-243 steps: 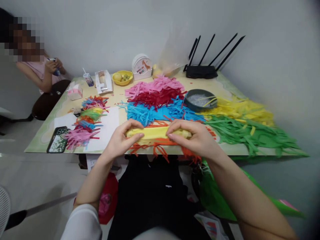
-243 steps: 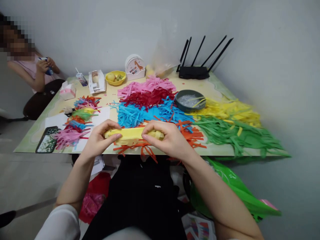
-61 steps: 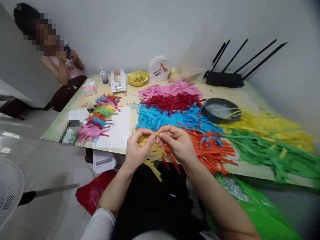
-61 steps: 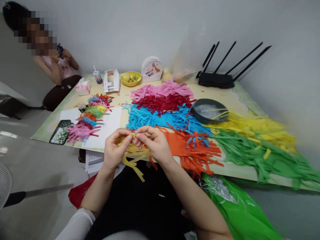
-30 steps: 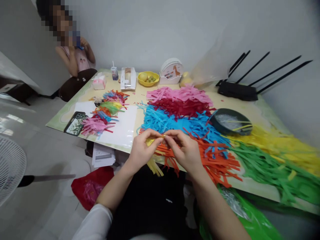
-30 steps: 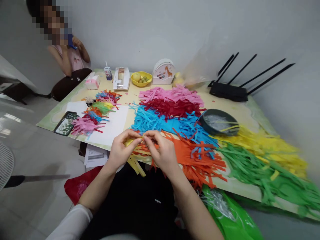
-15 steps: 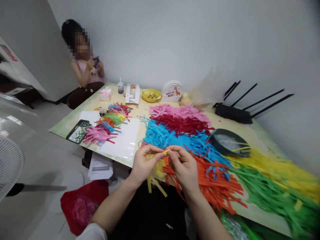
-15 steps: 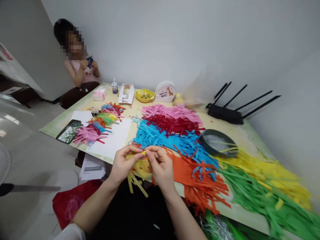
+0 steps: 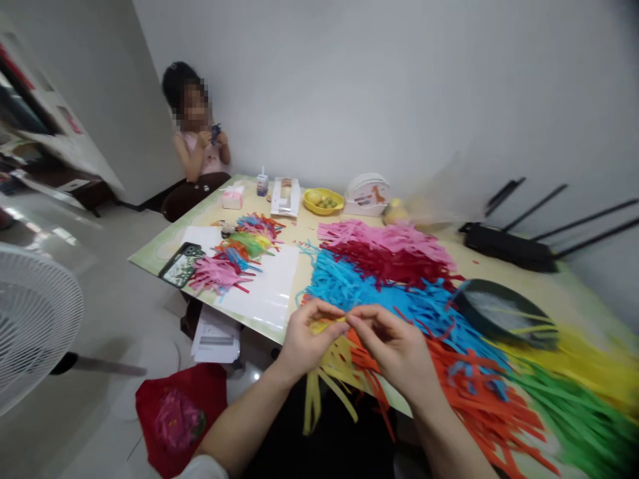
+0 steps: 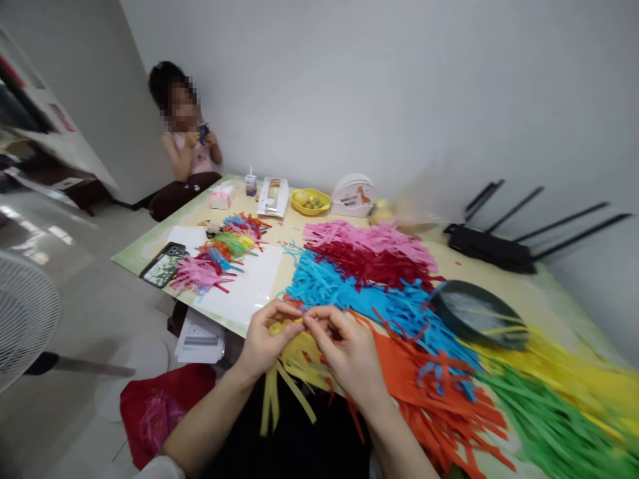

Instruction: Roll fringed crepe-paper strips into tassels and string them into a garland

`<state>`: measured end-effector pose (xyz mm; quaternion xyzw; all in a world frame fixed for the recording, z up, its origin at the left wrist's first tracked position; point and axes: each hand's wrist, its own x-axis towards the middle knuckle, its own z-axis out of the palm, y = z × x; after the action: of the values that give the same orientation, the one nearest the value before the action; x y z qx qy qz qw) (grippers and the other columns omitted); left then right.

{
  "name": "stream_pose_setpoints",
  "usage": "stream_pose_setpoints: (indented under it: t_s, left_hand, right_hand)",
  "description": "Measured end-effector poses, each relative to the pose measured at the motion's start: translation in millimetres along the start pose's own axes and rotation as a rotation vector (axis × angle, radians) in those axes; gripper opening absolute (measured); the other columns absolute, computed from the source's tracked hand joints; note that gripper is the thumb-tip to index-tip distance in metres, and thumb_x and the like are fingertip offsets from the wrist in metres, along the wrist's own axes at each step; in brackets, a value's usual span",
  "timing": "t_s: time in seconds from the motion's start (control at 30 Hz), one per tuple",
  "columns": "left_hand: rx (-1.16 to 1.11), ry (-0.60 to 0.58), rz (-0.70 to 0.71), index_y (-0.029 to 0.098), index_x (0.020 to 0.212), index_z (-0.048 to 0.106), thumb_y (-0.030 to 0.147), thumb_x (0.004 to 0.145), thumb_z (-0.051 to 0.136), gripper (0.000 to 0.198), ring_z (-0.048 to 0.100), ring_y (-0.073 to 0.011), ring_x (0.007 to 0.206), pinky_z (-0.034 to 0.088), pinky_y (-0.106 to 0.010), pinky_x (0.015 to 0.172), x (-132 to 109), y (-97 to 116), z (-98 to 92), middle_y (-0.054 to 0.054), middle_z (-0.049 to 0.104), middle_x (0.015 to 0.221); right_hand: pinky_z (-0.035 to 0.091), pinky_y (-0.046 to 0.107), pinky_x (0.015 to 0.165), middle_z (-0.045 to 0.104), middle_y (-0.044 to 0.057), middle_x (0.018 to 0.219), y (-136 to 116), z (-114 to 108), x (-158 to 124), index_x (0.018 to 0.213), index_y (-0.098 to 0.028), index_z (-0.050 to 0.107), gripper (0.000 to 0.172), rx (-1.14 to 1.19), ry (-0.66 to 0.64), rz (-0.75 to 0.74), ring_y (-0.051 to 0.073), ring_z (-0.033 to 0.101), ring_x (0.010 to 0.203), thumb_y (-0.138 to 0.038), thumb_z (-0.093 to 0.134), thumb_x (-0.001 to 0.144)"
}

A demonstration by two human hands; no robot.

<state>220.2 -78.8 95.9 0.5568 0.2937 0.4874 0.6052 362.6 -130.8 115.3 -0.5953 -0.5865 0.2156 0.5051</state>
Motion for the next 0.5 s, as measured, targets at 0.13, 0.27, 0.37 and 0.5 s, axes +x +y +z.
stream_pose_setpoints:
  t_s: [0.13, 0.27, 0.37, 0.5]
  left_hand:
    - [-0.211, 0.047, -0.088, 0.014, 0.075, 0.063, 0.043, 0.071, 0.078, 0.033, 0.067, -0.0149, 0.069, 0.053, -0.028, 0.072, 0, -11, -4.5, -0.004, 0.069, 0.071]
    - [-0.431, 0.096, -0.147, 0.014, 0.072, 0.06, 0.044, 0.062, 0.085, 0.04, 0.066, -0.0129, 0.062, 0.052, -0.026, 0.07, -3, -15, -13.3, -0.001, 0.069, 0.065]
    - [-0.509, 0.161, -0.192, 0.014, 0.069, 0.057, 0.042, 0.058, 0.087, 0.042, 0.064, -0.0108, 0.059, 0.05, -0.023, 0.067, -9, -17, -19.1, -0.001, 0.069, 0.063]
    - [-0.403, 0.142, -0.263, 0.015, 0.079, 0.058, 0.046, 0.066, 0.08, 0.039, 0.065, -0.0121, 0.061, 0.051, -0.024, 0.065, -23, -30, -39.3, -0.003, 0.072, 0.07]
  right_hand:
    - [0.046, 0.019, 0.052, 0.066, -0.001, 0.065, 1, 7, 1, 0.085, -0.02, 0.067, 0.015, -0.111, 0.038, -0.115, 0.011, 0.06, 0.054, -0.034, 0.062, 0.087]
    - [0.042, 0.019, 0.047, 0.059, -0.004, 0.058, -3, 18, 3, 0.086, -0.021, 0.065, 0.014, -0.112, 0.103, -0.134, 0.009, 0.053, 0.047, -0.035, 0.063, 0.087]
    - [0.041, 0.02, 0.048, 0.058, -0.004, 0.059, -7, 33, 4, 0.086, -0.02, 0.065, 0.016, -0.086, 0.126, -0.087, 0.009, 0.051, 0.047, -0.037, 0.064, 0.087]
    - [0.041, 0.021, 0.048, 0.058, -0.002, 0.06, -4, 55, 5, 0.089, -0.02, 0.064, 0.023, -0.002, 0.05, 0.011, 0.01, 0.051, 0.049, -0.042, 0.061, 0.088]
